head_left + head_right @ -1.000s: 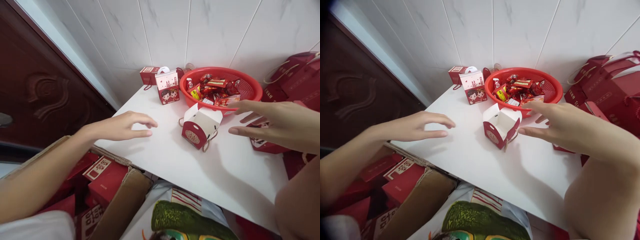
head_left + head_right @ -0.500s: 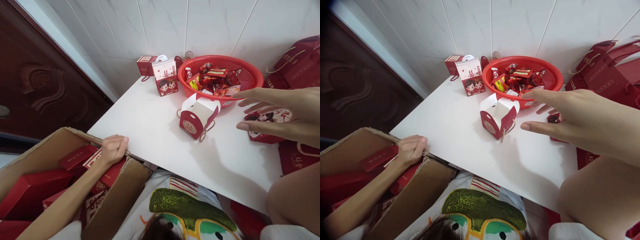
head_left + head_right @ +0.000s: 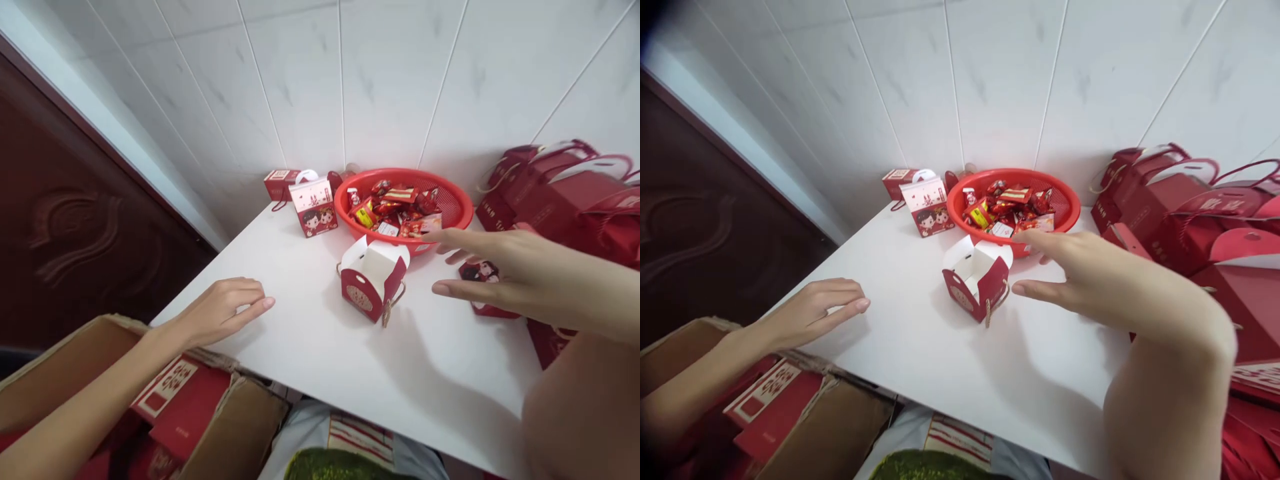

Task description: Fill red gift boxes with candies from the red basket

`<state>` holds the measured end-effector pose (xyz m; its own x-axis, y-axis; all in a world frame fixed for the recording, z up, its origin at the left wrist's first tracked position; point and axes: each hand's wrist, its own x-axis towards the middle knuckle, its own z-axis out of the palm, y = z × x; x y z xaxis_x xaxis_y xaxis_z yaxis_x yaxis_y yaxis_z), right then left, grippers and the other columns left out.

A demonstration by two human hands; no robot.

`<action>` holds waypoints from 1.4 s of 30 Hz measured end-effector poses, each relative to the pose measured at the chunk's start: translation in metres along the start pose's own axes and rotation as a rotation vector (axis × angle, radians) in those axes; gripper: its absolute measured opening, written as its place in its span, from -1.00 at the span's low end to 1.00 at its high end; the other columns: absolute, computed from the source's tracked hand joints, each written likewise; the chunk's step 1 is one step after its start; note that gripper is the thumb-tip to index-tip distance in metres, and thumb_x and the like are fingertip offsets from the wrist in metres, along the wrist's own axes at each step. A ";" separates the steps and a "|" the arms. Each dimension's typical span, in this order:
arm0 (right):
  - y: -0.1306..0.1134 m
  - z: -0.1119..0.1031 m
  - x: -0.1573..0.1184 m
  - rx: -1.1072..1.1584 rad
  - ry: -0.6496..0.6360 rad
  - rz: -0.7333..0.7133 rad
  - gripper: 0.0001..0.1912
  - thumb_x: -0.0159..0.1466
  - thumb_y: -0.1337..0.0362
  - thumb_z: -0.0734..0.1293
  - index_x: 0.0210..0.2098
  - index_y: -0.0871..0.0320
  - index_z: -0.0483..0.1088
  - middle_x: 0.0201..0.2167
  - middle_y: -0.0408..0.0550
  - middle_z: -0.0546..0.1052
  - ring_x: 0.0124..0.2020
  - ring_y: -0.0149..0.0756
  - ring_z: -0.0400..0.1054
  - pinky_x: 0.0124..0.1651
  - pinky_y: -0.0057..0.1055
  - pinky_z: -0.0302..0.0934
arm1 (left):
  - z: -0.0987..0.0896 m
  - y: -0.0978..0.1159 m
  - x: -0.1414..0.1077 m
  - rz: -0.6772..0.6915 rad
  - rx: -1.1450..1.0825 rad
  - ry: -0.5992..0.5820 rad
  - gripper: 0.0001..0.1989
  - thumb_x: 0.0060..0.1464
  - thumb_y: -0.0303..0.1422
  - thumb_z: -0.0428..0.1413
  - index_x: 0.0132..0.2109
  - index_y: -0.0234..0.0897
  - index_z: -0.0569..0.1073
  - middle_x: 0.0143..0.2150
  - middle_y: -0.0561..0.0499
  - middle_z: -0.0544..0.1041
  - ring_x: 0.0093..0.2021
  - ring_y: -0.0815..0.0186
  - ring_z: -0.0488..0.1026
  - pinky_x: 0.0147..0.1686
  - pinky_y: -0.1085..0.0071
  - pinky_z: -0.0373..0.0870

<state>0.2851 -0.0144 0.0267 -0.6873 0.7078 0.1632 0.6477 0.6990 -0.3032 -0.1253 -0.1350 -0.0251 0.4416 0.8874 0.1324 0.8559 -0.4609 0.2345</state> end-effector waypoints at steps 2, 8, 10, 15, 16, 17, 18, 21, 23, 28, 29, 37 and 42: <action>-0.001 -0.003 0.001 0.003 -0.045 0.045 -0.34 0.26 -0.23 0.26 0.20 -0.01 0.38 -0.07 0.03 0.59 -0.24 -0.05 0.52 -0.17 -0.19 0.37 | -0.014 -0.002 0.034 0.073 0.036 0.034 -0.57 0.37 -0.22 -0.10 -0.45 -0.26 0.39 -0.47 0.04 0.42 -0.44 0.34 0.36 -0.32 0.41 0.24; 0.002 -0.009 0.008 0.058 -0.087 0.211 -0.39 0.26 -0.16 0.27 0.20 0.00 0.36 -0.11 -0.02 0.59 -0.16 -0.06 0.52 -0.21 -0.28 0.37 | -0.033 -0.007 0.153 0.129 -0.032 0.146 -0.59 0.29 -0.22 -0.05 -0.49 -0.28 0.42 -0.48 0.04 0.44 -0.46 0.37 0.33 -0.40 0.43 0.19; 0.006 -0.007 0.014 0.065 -0.068 0.246 -0.42 0.26 -0.09 0.30 0.18 0.02 0.37 -0.14 -0.01 0.60 -0.17 -0.07 0.52 -0.22 -0.29 0.36 | -0.029 -0.007 0.191 0.130 -0.073 0.178 -0.61 0.24 -0.23 -0.01 -0.52 -0.29 0.42 -0.50 0.04 0.44 -0.45 0.36 0.34 -0.39 0.44 0.19; 0.018 0.000 0.036 0.092 0.066 0.264 -0.64 0.25 0.10 0.32 0.00 0.05 0.48 -0.12 -0.02 0.60 -0.14 -0.08 0.51 -0.19 -0.31 0.34 | 0.000 -0.005 0.268 0.084 -0.164 -0.142 -0.77 0.14 -0.31 0.06 -0.34 -0.28 0.57 -0.35 0.02 0.58 -0.36 0.34 0.44 -0.33 0.48 0.26; 0.021 0.002 0.041 0.116 0.106 0.255 -0.69 0.25 0.12 0.31 -0.05 0.05 0.50 -0.12 -0.02 0.60 -0.14 -0.10 0.51 -0.19 -0.32 0.34 | 0.008 -0.003 0.279 0.071 -0.156 -0.267 -0.80 0.12 -0.31 0.09 -0.29 -0.27 0.59 -0.31 0.02 0.61 -0.32 0.32 0.47 -0.31 0.49 0.28; 0.023 0.004 0.047 0.149 0.148 0.244 -0.72 0.26 0.14 0.31 -0.09 0.07 0.50 -0.13 -0.03 0.61 -0.16 -0.12 0.51 -0.20 -0.33 0.34 | 0.015 -0.001 0.290 0.057 -0.129 -0.372 -0.80 0.08 -0.29 0.13 -0.23 -0.25 0.61 -0.26 0.01 0.62 -0.27 0.28 0.50 -0.27 0.49 0.30; 0.026 0.006 0.053 0.187 0.189 0.232 -0.75 0.26 0.16 0.30 -0.12 0.08 0.50 -0.16 -0.04 0.61 -0.19 -0.15 0.52 -0.20 -0.34 0.34 | 0.022 0.002 0.299 0.048 -0.092 -0.441 -0.74 0.04 -0.24 0.19 -0.14 -0.25 0.61 -0.18 -0.02 0.63 -0.19 0.24 0.52 -0.22 0.48 0.33; 0.034 0.014 0.073 0.293 0.320 0.217 -0.83 0.22 0.24 0.31 -0.22 0.11 0.49 -0.23 -0.06 0.62 -0.31 -0.24 0.52 -0.22 -0.36 0.34 | 0.040 0.013 0.319 0.044 0.013 -0.509 -0.38 -0.07 -0.14 0.27 0.16 -0.22 0.48 0.08 -0.12 0.56 0.02 0.08 0.49 -0.03 0.36 0.37; 0.040 0.019 0.087 0.349 0.395 0.216 -0.85 0.19 0.28 0.32 -0.26 0.12 0.49 -0.22 -0.06 0.62 -0.35 -0.27 0.50 -0.24 -0.37 0.34 | 0.049 0.021 0.327 0.024 0.064 -0.545 -0.23 -0.13 -0.17 0.31 0.27 -0.17 0.38 0.15 -0.18 0.49 0.08 -0.02 0.45 0.04 0.23 0.37; 0.060 0.042 0.119 0.529 0.552 0.222 -0.86 0.14 0.28 0.32 -0.31 0.13 0.49 -0.32 -0.09 0.61 -0.41 -0.29 0.46 -0.27 -0.36 0.32 | 0.057 0.029 0.332 -0.044 0.108 -0.563 -0.30 -0.19 -0.28 0.31 0.19 -0.15 0.45 0.14 -0.24 0.48 0.10 -0.15 0.42 0.04 0.07 0.38; 0.065 0.048 0.124 0.598 0.580 0.236 -0.86 0.12 0.27 0.33 -0.33 0.13 0.49 -0.32 -0.08 0.60 -0.41 -0.30 0.45 -0.26 -0.35 0.32 | 0.057 0.029 0.331 -0.052 0.085 -0.571 -0.33 -0.17 -0.29 0.30 0.17 -0.15 0.46 0.12 -0.21 0.50 0.06 -0.11 0.46 0.00 0.13 0.41; 0.089 0.074 0.133 1.017 0.627 0.326 -0.76 0.03 0.15 0.39 -0.35 0.17 0.46 -0.35 -0.03 0.56 -0.36 -0.27 0.47 -0.29 -0.34 0.38 | 0.053 0.014 0.326 -0.030 -0.171 -0.322 -0.40 -0.26 -0.31 0.36 0.02 -0.24 0.51 -0.05 -0.09 0.58 -0.07 0.03 0.52 -0.16 0.33 0.44; 0.088 0.074 0.133 0.982 0.606 0.387 -0.67 0.04 0.12 0.44 -0.27 0.17 0.44 -0.35 -0.04 0.58 -0.28 -0.24 0.47 -0.26 -0.37 0.35 | 0.054 0.007 0.328 0.032 -0.475 0.056 -0.42 -0.20 -0.39 0.33 0.05 -0.28 0.46 -0.02 -0.04 0.57 -0.02 0.09 0.50 -0.06 0.32 0.42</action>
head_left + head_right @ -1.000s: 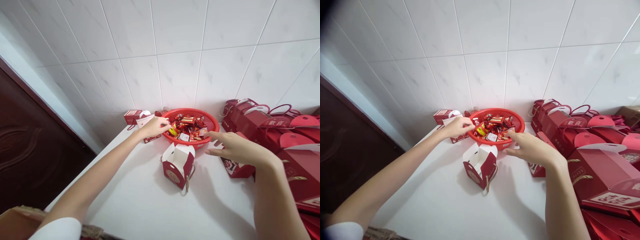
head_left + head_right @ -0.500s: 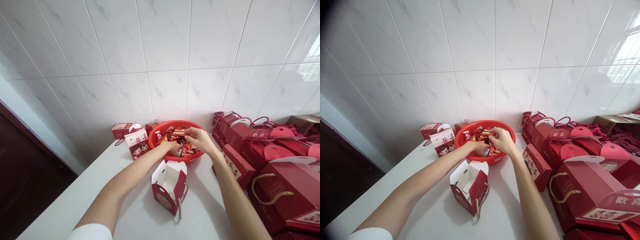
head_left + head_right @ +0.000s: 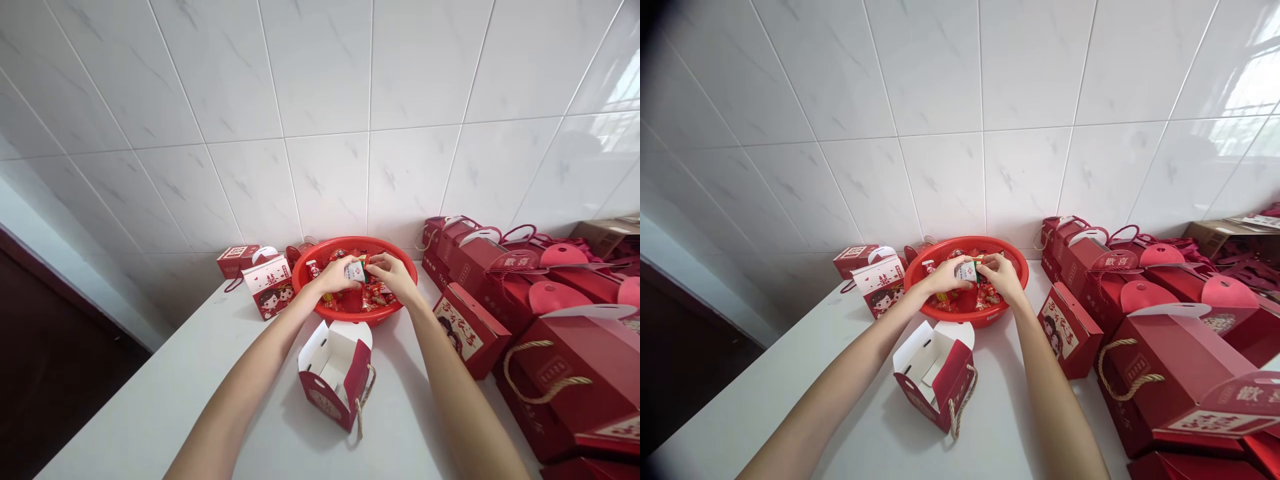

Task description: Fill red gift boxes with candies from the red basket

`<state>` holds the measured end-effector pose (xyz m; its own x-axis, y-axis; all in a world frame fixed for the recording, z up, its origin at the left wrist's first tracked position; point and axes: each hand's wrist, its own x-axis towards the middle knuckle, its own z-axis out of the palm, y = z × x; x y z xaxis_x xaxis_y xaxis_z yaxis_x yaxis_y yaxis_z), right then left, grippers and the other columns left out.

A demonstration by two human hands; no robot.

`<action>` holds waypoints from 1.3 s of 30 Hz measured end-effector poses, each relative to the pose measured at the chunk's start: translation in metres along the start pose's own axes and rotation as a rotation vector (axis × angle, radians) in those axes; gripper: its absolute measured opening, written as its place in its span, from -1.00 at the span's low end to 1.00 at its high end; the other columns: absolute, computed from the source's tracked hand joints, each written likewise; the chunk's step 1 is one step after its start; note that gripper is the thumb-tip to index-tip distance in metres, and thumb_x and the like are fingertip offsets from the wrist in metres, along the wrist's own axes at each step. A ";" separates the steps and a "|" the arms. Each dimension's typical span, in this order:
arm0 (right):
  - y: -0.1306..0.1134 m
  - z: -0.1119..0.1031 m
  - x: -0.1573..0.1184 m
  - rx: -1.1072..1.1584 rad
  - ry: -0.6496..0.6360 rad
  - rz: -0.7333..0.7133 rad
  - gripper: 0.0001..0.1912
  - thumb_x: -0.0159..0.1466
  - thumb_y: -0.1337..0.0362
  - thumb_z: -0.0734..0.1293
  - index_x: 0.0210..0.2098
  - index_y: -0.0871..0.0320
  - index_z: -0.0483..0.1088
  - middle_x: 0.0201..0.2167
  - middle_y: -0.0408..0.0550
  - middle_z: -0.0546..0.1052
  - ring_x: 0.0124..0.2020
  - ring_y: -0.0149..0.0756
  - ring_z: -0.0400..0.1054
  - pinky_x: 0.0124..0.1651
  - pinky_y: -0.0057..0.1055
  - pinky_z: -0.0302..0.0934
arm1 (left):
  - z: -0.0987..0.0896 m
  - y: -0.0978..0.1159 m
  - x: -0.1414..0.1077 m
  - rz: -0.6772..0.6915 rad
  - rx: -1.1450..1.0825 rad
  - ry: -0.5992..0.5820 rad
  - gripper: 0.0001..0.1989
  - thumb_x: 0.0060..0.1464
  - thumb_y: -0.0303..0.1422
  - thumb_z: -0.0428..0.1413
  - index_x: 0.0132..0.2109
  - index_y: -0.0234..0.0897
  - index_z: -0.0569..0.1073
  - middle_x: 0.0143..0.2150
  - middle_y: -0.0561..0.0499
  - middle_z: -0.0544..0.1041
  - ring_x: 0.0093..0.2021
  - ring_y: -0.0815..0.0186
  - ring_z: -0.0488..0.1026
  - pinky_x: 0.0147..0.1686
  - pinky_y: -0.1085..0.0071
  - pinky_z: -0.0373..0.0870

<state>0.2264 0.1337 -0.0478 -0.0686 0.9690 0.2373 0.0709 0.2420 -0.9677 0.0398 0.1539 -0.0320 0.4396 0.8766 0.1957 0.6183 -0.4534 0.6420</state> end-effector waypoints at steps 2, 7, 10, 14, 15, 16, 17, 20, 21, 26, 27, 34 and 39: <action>-0.001 0.002 0.000 -0.035 -0.070 0.007 -0.60 0.04 0.07 0.46 -0.22 0.18 0.44 -0.32 -0.04 0.59 -0.28 -0.24 0.47 -0.26 -0.37 0.34 | 0.000 -0.001 0.000 0.071 -0.077 0.042 -0.44 -0.15 -0.41 0.30 0.08 -0.30 0.45 0.02 -0.06 0.56 0.00 0.12 0.50 -0.01 0.32 0.41; -0.003 0.004 0.000 0.003 -0.177 0.008 -0.58 -0.03 0.05 0.51 -0.26 0.18 0.48 -0.34 -0.05 0.60 -0.28 -0.19 0.48 -0.28 -0.35 0.35 | 0.002 -0.001 0.000 0.119 -0.182 0.020 -0.39 -0.12 -0.47 0.33 0.14 -0.30 0.43 0.21 -0.15 0.46 0.18 0.09 0.41 0.20 0.25 0.31; -0.005 0.004 0.001 0.070 -0.099 0.051 -0.62 -0.07 0.07 0.51 -0.34 0.18 0.49 -0.41 -0.05 0.58 -0.34 -0.19 0.47 -0.32 -0.33 0.35 | 0.004 -0.003 0.001 0.050 -0.292 0.011 -0.33 -0.14 -0.49 0.35 0.16 -0.28 0.40 0.22 -0.18 0.43 0.10 0.11 0.48 0.12 0.21 0.40; -0.006 0.003 0.002 0.116 0.086 0.065 -0.63 -0.07 0.05 0.48 -0.37 0.18 0.48 -0.41 -0.03 0.58 -0.37 -0.23 0.44 -0.30 -0.32 0.35 | 0.006 -0.005 0.003 -0.066 -0.379 0.015 -0.31 -0.12 -0.59 0.30 0.20 -0.27 0.35 0.12 -0.17 0.49 -0.09 0.20 0.56 -0.05 0.25 0.51; -0.006 0.003 0.002 0.112 0.120 0.056 -0.63 -0.06 0.04 0.48 -0.38 0.18 0.48 -0.40 -0.03 0.58 -0.37 -0.23 0.44 -0.29 -0.33 0.34 | 0.007 -0.005 0.003 -0.085 -0.366 0.004 -0.29 -0.12 -0.60 0.29 0.21 -0.25 0.35 0.07 -0.14 0.51 -0.13 0.22 0.57 -0.06 0.26 0.52; -0.006 0.003 0.002 0.111 0.146 0.046 -0.63 -0.07 0.04 0.48 -0.39 0.18 0.48 -0.39 -0.03 0.58 -0.36 -0.24 0.44 -0.28 -0.34 0.33 | 0.007 -0.005 0.002 -0.095 -0.344 -0.013 -0.28 -0.11 -0.60 0.28 0.23 -0.23 0.33 0.02 -0.12 0.53 -0.17 0.23 0.57 -0.08 0.25 0.52; -0.006 0.003 0.002 0.114 0.165 0.036 -0.63 -0.08 0.04 0.48 -0.39 0.18 0.48 -0.39 -0.03 0.58 -0.35 -0.24 0.43 -0.27 -0.35 0.32 | 0.007 -0.005 0.002 -0.098 -0.319 -0.028 -0.25 -0.10 -0.59 0.29 0.25 -0.22 0.32 -0.03 -0.10 0.54 -0.20 0.24 0.58 -0.09 0.25 0.52; -0.007 0.003 0.004 0.169 0.236 0.021 -0.62 -0.13 0.06 0.49 -0.42 0.18 0.46 -0.41 -0.06 0.57 -0.35 -0.26 0.42 -0.25 -0.36 0.31 | 0.007 -0.004 0.001 -0.074 -0.260 -0.017 -0.21 -0.06 -0.54 0.29 0.32 -0.27 0.24 -0.13 -0.07 0.56 -0.22 0.24 0.57 -0.12 0.28 0.51; -0.007 0.004 0.004 0.197 0.271 0.013 -0.63 -0.14 0.07 0.49 -0.42 0.18 0.45 -0.42 -0.08 0.57 -0.36 -0.27 0.41 -0.25 -0.36 0.31 | 0.007 -0.004 0.002 -0.071 -0.240 -0.016 -0.21 -0.05 -0.53 0.28 0.33 -0.30 0.23 -0.16 -0.07 0.56 -0.22 0.24 0.57 -0.13 0.29 0.51; -0.008 0.005 0.004 0.314 0.387 -0.020 -0.66 -0.14 0.10 0.48 -0.44 0.15 0.42 -0.47 -0.14 0.55 -0.43 -0.30 0.40 -0.33 -0.40 0.29 | 0.014 0.003 0.006 -0.054 0.037 -0.326 -0.49 -0.09 -0.53 0.25 0.08 -0.31 0.51 -0.10 -0.10 0.61 -0.16 0.17 0.56 -0.13 0.32 0.49; -0.009 0.006 0.004 0.332 0.379 -0.010 -0.66 -0.15 0.11 0.49 -0.43 0.15 0.43 -0.49 -0.15 0.55 -0.44 -0.30 0.40 -0.34 -0.40 0.29 | 0.017 0.006 0.007 -0.038 0.111 -0.415 -0.53 -0.10 -0.54 0.25 0.03 -0.29 0.54 -0.06 -0.10 0.61 -0.12 0.13 0.56 -0.11 0.32 0.48; -0.010 0.006 0.003 0.339 0.338 0.006 -0.64 -0.15 0.10 0.49 -0.39 0.15 0.46 -0.46 -0.11 0.58 -0.43 -0.26 0.43 -0.39 -0.41 0.30 | 0.022 0.012 0.012 -0.062 0.298 -0.569 -0.60 -0.10 -0.47 0.23 -0.05 -0.20 0.62 -0.13 -0.02 0.63 -0.14 0.14 0.55 -0.26 0.43 0.43; -0.010 0.007 0.004 0.367 0.338 0.000 -0.63 -0.14 0.09 0.48 -0.39 0.15 0.45 -0.46 -0.12 0.57 -0.40 -0.24 0.45 -0.37 -0.40 0.31 | 0.009 0.001 0.011 -0.091 0.247 -0.386 -0.77 -0.08 -0.46 0.23 -0.21 -0.30 0.65 -0.34 0.01 0.60 -0.30 0.25 0.51 -0.32 0.47 0.38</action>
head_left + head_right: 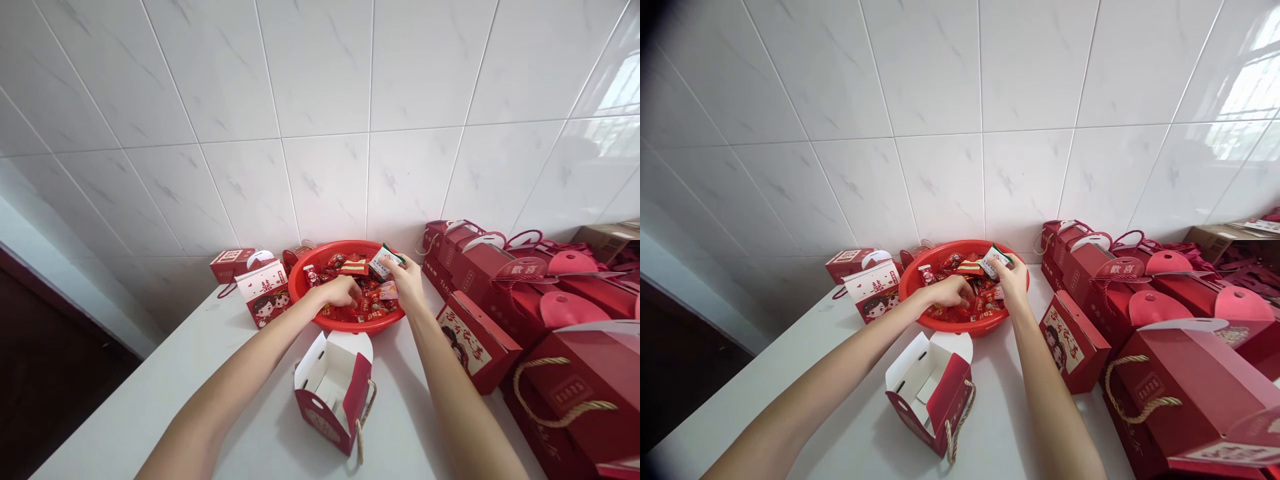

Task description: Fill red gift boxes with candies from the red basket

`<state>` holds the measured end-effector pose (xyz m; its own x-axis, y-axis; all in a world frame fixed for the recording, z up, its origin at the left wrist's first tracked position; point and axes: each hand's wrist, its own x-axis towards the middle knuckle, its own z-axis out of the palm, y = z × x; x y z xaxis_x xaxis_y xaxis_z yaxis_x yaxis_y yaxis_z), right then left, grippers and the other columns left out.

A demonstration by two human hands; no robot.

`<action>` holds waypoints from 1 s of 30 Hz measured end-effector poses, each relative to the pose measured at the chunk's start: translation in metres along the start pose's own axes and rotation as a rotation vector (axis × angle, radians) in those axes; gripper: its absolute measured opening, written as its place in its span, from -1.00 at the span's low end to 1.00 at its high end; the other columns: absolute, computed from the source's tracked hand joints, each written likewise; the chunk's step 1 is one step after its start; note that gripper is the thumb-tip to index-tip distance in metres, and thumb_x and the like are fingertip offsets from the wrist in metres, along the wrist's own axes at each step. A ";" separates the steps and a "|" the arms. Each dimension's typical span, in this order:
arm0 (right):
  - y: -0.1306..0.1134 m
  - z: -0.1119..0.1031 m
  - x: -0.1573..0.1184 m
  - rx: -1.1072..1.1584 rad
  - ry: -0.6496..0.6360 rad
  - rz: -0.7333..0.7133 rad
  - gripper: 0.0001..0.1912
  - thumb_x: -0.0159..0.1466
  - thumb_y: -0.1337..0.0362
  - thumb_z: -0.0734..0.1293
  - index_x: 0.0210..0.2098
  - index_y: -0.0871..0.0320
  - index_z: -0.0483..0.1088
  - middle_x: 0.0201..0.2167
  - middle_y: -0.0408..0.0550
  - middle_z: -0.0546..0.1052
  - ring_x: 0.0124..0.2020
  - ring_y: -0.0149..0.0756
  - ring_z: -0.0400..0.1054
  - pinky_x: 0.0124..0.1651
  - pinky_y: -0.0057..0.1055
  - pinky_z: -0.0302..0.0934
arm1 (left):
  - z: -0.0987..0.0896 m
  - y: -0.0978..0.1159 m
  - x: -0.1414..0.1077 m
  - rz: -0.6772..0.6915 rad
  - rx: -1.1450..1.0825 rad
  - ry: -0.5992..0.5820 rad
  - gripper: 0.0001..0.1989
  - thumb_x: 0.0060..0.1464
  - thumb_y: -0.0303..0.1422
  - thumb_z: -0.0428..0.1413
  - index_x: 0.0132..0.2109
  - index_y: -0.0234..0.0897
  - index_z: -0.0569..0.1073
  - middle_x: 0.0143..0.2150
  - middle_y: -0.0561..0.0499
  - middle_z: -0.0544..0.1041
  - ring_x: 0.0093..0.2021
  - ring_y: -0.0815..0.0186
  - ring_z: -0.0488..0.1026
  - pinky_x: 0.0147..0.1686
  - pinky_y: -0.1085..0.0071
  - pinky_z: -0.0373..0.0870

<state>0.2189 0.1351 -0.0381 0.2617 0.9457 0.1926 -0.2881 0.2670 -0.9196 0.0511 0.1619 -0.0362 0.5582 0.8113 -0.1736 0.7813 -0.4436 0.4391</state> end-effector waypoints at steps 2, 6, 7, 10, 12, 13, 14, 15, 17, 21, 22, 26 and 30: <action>0.000 0.000 0.000 0.009 0.002 -0.004 -0.64 -0.14 0.09 0.48 -0.40 0.15 0.44 -0.46 -0.12 0.57 -0.39 -0.22 0.46 -0.34 -0.39 0.33 | -0.002 -0.003 -0.001 -0.012 -0.018 0.067 -0.76 -0.04 -0.46 0.21 -0.18 -0.34 0.65 -0.36 -0.01 0.59 -0.33 0.27 0.49 -0.32 0.46 0.38; -0.002 0.000 -0.002 -0.010 0.003 -0.008 -0.62 -0.12 0.08 0.48 -0.36 0.16 0.46 -0.40 -0.07 0.60 -0.31 -0.15 0.49 -0.29 -0.34 0.37 | -0.004 -0.005 -0.003 -0.023 -0.070 0.221 -0.69 0.06 -0.44 0.14 -0.05 -0.32 0.62 -0.36 -0.02 0.59 -0.32 0.25 0.49 -0.27 0.40 0.40; -0.002 0.000 -0.002 -0.011 0.002 -0.009 -0.61 -0.11 0.07 0.47 -0.35 0.16 0.46 -0.37 -0.05 0.62 -0.29 -0.12 0.50 -0.26 -0.32 0.38 | -0.004 -0.004 -0.003 -0.025 -0.085 0.242 -0.66 0.05 -0.44 0.14 -0.01 -0.32 0.61 -0.32 -0.03 0.60 -0.28 0.23 0.50 -0.24 0.39 0.42; -0.001 0.000 -0.002 -0.014 -0.003 -0.018 -0.60 -0.11 0.07 0.47 -0.33 0.16 0.47 -0.32 -0.02 0.63 -0.24 -0.08 0.51 -0.22 -0.28 0.40 | -0.001 -0.001 -0.002 0.033 -0.111 0.194 -0.58 -0.01 -0.45 0.20 0.05 -0.34 0.57 -0.12 -0.09 0.61 -0.14 0.19 0.52 -0.12 0.38 0.43; 0.000 0.000 -0.001 -0.020 -0.008 -0.024 -0.61 -0.10 0.07 0.46 -0.33 0.15 0.46 -0.32 -0.04 0.63 -0.24 -0.08 0.52 -0.21 -0.27 0.40 | 0.004 0.003 0.000 0.093 -0.080 0.049 -0.56 -0.06 -0.44 0.23 0.04 -0.26 0.58 -0.05 -0.06 0.61 -0.08 0.17 0.53 -0.09 0.39 0.43; 0.001 -0.001 0.000 -0.022 -0.007 -0.021 -0.62 -0.10 0.08 0.46 -0.33 0.14 0.46 -0.32 -0.05 0.63 -0.24 -0.09 0.52 -0.21 -0.28 0.40 | 0.007 0.005 0.001 0.100 -0.048 -0.047 -0.55 -0.09 -0.46 0.23 0.03 -0.21 0.59 -0.04 -0.04 0.61 -0.07 0.16 0.53 -0.10 0.39 0.43; 0.002 -0.001 0.000 -0.021 -0.005 -0.014 -0.63 -0.11 0.09 0.46 -0.34 0.14 0.45 -0.33 -0.06 0.62 -0.25 -0.10 0.52 -0.21 -0.29 0.40 | 0.010 0.008 0.002 0.088 -0.009 -0.139 -0.52 -0.12 -0.50 0.22 0.03 -0.17 0.59 -0.03 -0.03 0.61 -0.07 0.14 0.53 -0.12 0.39 0.43; 0.002 -0.001 0.000 -0.017 0.001 -0.004 -0.64 -0.12 0.11 0.47 -0.35 0.14 0.45 -0.35 -0.06 0.62 -0.25 -0.11 0.52 -0.21 -0.29 0.41 | 0.014 0.010 0.003 0.066 0.029 -0.208 -0.48 -0.15 -0.53 0.20 0.03 -0.15 0.58 -0.02 -0.03 0.62 -0.06 0.12 0.53 -0.15 0.38 0.43; 0.002 -0.001 0.001 -0.009 0.011 0.014 -0.65 -0.15 0.13 0.48 -0.38 0.14 0.46 -0.37 -0.07 0.61 -0.27 -0.12 0.51 -0.21 -0.30 0.41 | 0.018 0.013 0.003 0.012 0.079 -0.279 -0.41 -0.21 -0.58 0.15 0.04 -0.14 0.58 -0.03 -0.04 0.62 -0.08 0.09 0.53 -0.23 0.40 0.43; 0.000 0.000 0.000 0.002 0.006 0.030 -0.64 -0.16 0.15 0.50 -0.38 0.16 0.47 -0.41 -0.08 0.61 -0.29 -0.12 0.51 -0.22 -0.29 0.40 | 0.016 0.013 -0.002 -0.062 0.090 -0.302 -0.52 -0.27 -0.59 0.15 -0.12 -0.20 0.62 -0.17 -0.05 0.63 -0.22 0.10 0.55 -0.38 0.42 0.40; -0.001 0.000 -0.001 0.004 0.008 0.037 -0.64 -0.17 0.15 0.50 -0.39 0.16 0.47 -0.42 -0.08 0.60 -0.30 -0.13 0.50 -0.24 -0.30 0.40 | 0.014 0.012 -0.004 -0.070 0.089 -0.300 -0.56 -0.26 -0.59 0.16 -0.15 -0.22 0.62 -0.20 -0.06 0.63 -0.25 0.10 0.54 -0.39 0.41 0.40; -0.003 0.002 -0.002 0.017 0.033 0.044 -0.67 -0.20 0.17 0.50 -0.44 0.15 0.46 -0.44 -0.09 0.59 -0.34 -0.18 0.47 -0.28 -0.33 0.37 | 0.005 0.002 -0.005 -0.048 -0.024 -0.067 -0.59 -0.07 -0.52 0.16 -0.02 -0.29 0.58 -0.16 -0.08 0.63 -0.24 0.17 0.55 -0.26 0.40 0.45; -0.003 0.002 -0.002 0.021 0.023 0.033 -0.69 -0.19 0.16 0.49 -0.47 0.15 0.44 -0.45 -0.09 0.58 -0.37 -0.21 0.44 -0.32 -0.36 0.33 | 0.003 -0.009 -0.001 -0.014 -0.181 0.119 -0.63 0.09 -0.49 0.10 0.05 -0.35 0.54 -0.05 -0.10 0.62 -0.07 0.17 0.54 -0.03 0.34 0.44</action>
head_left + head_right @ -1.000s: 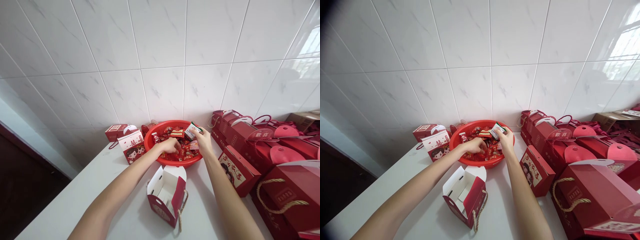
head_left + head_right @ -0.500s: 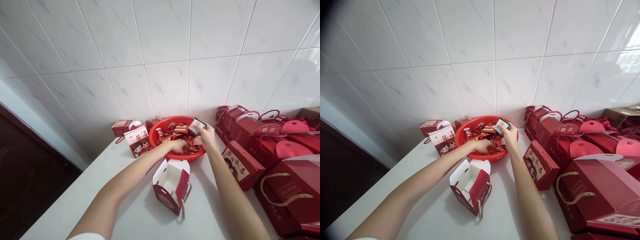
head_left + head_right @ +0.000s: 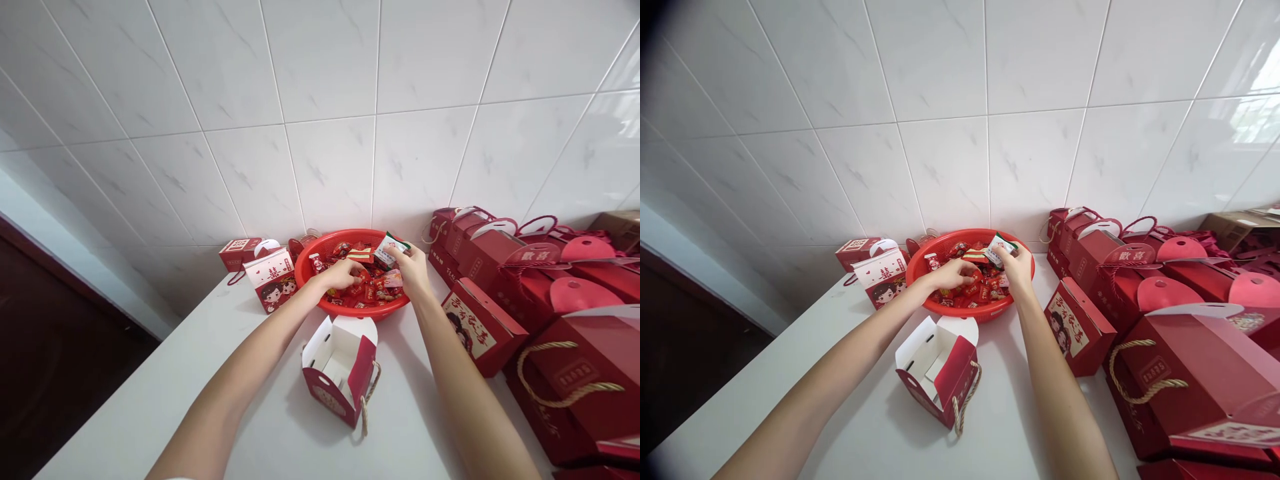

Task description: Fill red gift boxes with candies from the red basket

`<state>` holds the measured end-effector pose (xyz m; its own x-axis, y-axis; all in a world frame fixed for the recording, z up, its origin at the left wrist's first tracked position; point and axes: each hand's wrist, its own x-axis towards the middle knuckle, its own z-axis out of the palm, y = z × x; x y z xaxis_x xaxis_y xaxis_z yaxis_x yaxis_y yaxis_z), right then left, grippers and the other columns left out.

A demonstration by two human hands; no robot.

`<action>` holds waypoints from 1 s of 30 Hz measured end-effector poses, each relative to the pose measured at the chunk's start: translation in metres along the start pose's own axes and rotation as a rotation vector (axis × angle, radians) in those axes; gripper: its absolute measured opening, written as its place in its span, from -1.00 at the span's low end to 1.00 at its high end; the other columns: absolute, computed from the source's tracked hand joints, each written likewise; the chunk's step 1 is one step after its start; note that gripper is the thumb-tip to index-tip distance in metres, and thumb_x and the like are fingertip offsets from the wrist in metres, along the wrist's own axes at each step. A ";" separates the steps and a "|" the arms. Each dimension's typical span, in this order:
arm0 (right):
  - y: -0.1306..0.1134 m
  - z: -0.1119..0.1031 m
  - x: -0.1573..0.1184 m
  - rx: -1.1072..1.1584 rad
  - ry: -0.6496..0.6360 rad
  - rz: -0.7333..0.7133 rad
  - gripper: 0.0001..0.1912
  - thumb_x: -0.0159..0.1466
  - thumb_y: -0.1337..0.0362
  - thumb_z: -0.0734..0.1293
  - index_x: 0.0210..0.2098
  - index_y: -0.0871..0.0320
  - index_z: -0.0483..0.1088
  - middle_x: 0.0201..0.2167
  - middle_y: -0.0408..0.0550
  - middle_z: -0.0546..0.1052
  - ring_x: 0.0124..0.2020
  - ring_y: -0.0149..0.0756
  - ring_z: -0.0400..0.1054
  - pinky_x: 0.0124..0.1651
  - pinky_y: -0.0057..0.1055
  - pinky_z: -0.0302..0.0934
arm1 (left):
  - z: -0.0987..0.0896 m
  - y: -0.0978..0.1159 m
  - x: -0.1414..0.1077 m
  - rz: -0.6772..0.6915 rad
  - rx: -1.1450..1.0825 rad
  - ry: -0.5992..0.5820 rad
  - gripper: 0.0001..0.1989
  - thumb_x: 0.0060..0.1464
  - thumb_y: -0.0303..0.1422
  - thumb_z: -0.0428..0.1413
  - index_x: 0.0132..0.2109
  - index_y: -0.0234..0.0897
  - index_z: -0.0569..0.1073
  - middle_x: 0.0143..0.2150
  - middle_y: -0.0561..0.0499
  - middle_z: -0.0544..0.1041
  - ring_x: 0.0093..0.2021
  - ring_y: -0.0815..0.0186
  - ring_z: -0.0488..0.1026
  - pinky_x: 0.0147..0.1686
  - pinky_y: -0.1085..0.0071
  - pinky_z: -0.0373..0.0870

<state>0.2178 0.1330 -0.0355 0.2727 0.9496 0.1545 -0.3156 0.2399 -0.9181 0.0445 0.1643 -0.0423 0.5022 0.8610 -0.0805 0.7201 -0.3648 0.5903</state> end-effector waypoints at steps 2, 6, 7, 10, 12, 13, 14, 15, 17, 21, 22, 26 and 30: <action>0.001 -0.001 0.001 -0.009 -0.006 -0.009 -0.69 -0.18 0.15 0.49 -0.46 0.14 0.44 -0.45 -0.10 0.57 -0.38 -0.22 0.43 -0.33 -0.36 0.32 | 0.000 -0.002 0.001 0.019 -0.014 -0.004 -0.63 0.11 -0.50 0.09 0.07 -0.36 0.52 -0.03 -0.13 0.62 -0.03 0.15 0.53 0.01 0.31 0.42; 0.004 -0.002 0.002 -0.022 -0.008 -0.035 -0.67 -0.16 0.13 0.50 -0.43 0.15 0.47 -0.44 -0.10 0.58 -0.38 -0.22 0.43 -0.34 -0.37 0.31 | -0.001 0.004 -0.005 0.103 0.070 0.086 -0.51 0.00 -0.42 0.23 0.13 -0.31 0.48 0.04 -0.15 0.57 -0.01 0.11 0.49 0.01 0.26 0.42; 0.005 -0.002 0.002 -0.020 -0.007 -0.036 -0.67 -0.16 0.13 0.50 -0.43 0.16 0.47 -0.44 -0.10 0.58 -0.38 -0.22 0.43 -0.35 -0.37 0.31 | -0.001 0.008 -0.008 0.125 0.095 0.062 -0.49 -0.04 -0.38 0.27 0.12 -0.28 0.50 0.04 -0.13 0.57 0.00 0.11 0.49 0.00 0.28 0.41; 0.005 -0.002 0.002 -0.011 -0.012 -0.018 -0.67 -0.17 0.14 0.50 -0.44 0.15 0.46 -0.46 -0.11 0.58 -0.39 -0.22 0.44 -0.35 -0.37 0.32 | 0.000 0.019 -0.014 0.072 0.175 -0.263 -0.55 -0.04 -0.31 0.26 0.05 -0.22 0.55 -0.06 -0.04 0.59 -0.10 0.16 0.51 -0.14 0.38 0.42; 0.004 -0.002 0.001 -0.015 -0.025 -0.006 -0.67 -0.18 0.14 0.50 -0.45 0.14 0.45 -0.47 -0.12 0.57 -0.39 -0.22 0.44 -0.34 -0.36 0.32 | 0.001 0.025 -0.016 -0.025 0.255 -0.464 -0.54 -0.04 -0.39 0.20 0.07 -0.18 0.55 -0.11 0.00 0.61 -0.16 0.18 0.52 -0.24 0.43 0.40; 0.004 -0.002 0.001 -0.019 -0.031 -0.006 -0.68 -0.17 0.14 0.50 -0.45 0.14 0.44 -0.47 -0.11 0.57 -0.39 -0.21 0.44 -0.33 -0.36 0.32 | 0.002 0.027 -0.016 -0.061 0.291 -0.508 -0.50 -0.06 -0.43 0.18 0.09 -0.17 0.55 -0.12 0.00 0.61 -0.18 0.18 0.52 -0.27 0.43 0.39; 0.003 -0.002 0.001 -0.025 -0.037 -0.008 -0.68 -0.17 0.14 0.50 -0.45 0.14 0.44 -0.47 -0.11 0.57 -0.38 -0.21 0.44 -0.32 -0.35 0.32 | 0.003 0.028 -0.016 -0.085 0.314 -0.521 -0.48 -0.09 -0.46 0.17 0.09 -0.16 0.55 -0.13 0.01 0.62 -0.18 0.18 0.52 -0.29 0.44 0.38; 0.003 -0.002 0.001 -0.029 -0.039 -0.011 -0.68 -0.17 0.14 0.50 -0.44 0.14 0.44 -0.46 -0.10 0.58 -0.37 -0.20 0.45 -0.31 -0.35 0.32 | 0.003 0.029 -0.015 -0.099 0.323 -0.518 -0.47 -0.11 -0.46 0.17 0.08 -0.15 0.55 -0.12 0.01 0.62 -0.18 0.18 0.52 -0.29 0.44 0.37; 0.003 -0.003 0.001 -0.030 -0.047 -0.014 -0.67 -0.16 0.14 0.49 -0.42 0.14 0.45 -0.43 -0.08 0.59 -0.35 -0.18 0.46 -0.28 -0.33 0.33 | 0.003 0.028 -0.014 -0.120 0.320 -0.513 -0.49 -0.16 -0.45 0.17 0.02 -0.15 0.58 -0.13 0.02 0.63 -0.18 0.17 0.52 -0.30 0.43 0.37; 0.003 -0.003 0.001 -0.039 -0.064 -0.020 -0.66 -0.14 0.15 0.49 -0.38 0.15 0.48 -0.38 -0.07 0.61 -0.31 -0.16 0.47 -0.24 -0.31 0.34 | 0.003 0.023 -0.011 -0.119 0.240 -0.588 -0.61 -0.20 -0.42 0.17 -0.13 -0.14 0.63 -0.21 0.06 0.63 -0.18 0.17 0.51 -0.29 0.43 0.37; 0.003 -0.003 0.000 -0.044 -0.069 -0.019 -0.66 -0.14 0.15 0.49 -0.38 0.15 0.47 -0.38 -0.06 0.61 -0.30 -0.16 0.47 -0.24 -0.31 0.34 | 0.003 0.021 -0.010 -0.112 0.199 -0.612 -0.64 -0.20 -0.42 0.17 -0.16 -0.15 0.63 -0.24 0.08 0.62 -0.19 0.18 0.50 -0.29 0.44 0.36; 0.002 -0.003 0.000 -0.060 -0.074 -0.001 -0.66 -0.14 0.14 0.50 -0.41 0.15 0.46 -0.40 -0.05 0.60 -0.30 -0.15 0.48 -0.30 -0.34 0.32 | 0.001 0.015 -0.011 -0.069 -0.002 -0.579 -0.89 -0.16 -0.37 0.19 -0.38 -0.25 0.55 -0.44 0.10 0.52 -0.40 0.31 0.40 -0.41 0.47 0.27; 0.003 -0.003 0.000 -0.063 -0.067 -0.035 -0.67 -0.13 0.11 0.49 -0.42 0.14 0.45 -0.40 -0.08 0.60 -0.31 -0.16 0.47 -0.31 -0.35 0.32 | -0.002 0.006 -0.010 0.020 -0.286 -0.285 -0.77 -0.07 -0.22 0.24 -0.44 -0.30 0.46 -0.49 0.08 0.45 -0.46 0.37 0.31 -0.44 0.45 0.22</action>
<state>0.2198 0.1333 -0.0392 0.2202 0.9528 0.2089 -0.2485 0.2618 -0.9326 0.0427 0.1539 -0.0357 0.6566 0.7072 -0.2624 0.5666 -0.2328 0.7904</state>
